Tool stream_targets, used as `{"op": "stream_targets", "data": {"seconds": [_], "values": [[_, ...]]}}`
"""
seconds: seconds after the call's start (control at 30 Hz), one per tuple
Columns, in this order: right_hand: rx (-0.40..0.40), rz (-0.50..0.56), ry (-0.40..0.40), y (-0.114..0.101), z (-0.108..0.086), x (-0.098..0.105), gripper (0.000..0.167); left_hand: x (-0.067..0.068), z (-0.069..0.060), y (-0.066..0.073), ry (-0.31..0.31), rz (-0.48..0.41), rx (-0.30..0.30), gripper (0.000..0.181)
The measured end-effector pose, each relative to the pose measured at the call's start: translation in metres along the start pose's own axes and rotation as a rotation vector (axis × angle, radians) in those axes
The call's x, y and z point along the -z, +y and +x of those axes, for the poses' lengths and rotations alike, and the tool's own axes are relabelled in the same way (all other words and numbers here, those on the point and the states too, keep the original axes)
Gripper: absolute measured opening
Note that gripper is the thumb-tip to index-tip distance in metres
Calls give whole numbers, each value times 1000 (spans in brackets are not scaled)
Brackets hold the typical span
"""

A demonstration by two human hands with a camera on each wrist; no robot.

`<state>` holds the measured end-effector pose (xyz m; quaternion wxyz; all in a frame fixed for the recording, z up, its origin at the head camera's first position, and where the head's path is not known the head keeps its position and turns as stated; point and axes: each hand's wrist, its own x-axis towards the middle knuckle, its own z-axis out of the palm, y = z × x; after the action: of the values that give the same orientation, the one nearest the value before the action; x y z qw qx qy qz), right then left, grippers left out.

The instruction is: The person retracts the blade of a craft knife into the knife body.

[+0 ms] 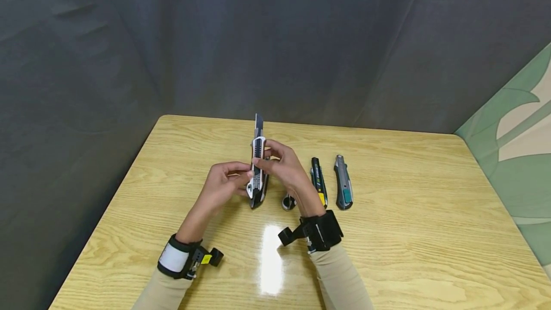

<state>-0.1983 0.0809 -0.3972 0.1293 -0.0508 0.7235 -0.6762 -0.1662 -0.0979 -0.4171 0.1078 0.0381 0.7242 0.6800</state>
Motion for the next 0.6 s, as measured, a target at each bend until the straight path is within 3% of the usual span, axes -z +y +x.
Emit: {"op": "stream_targets", "data": {"seconds": [0.37, 0.6], "values": [[35, 12, -62, 2, -2, 4, 45, 1, 0, 1, -7, -39, -18, 24], [29, 47, -79, 1, -2, 2, 44, 2, 1, 0, -1, -56, -10, 23]]}}
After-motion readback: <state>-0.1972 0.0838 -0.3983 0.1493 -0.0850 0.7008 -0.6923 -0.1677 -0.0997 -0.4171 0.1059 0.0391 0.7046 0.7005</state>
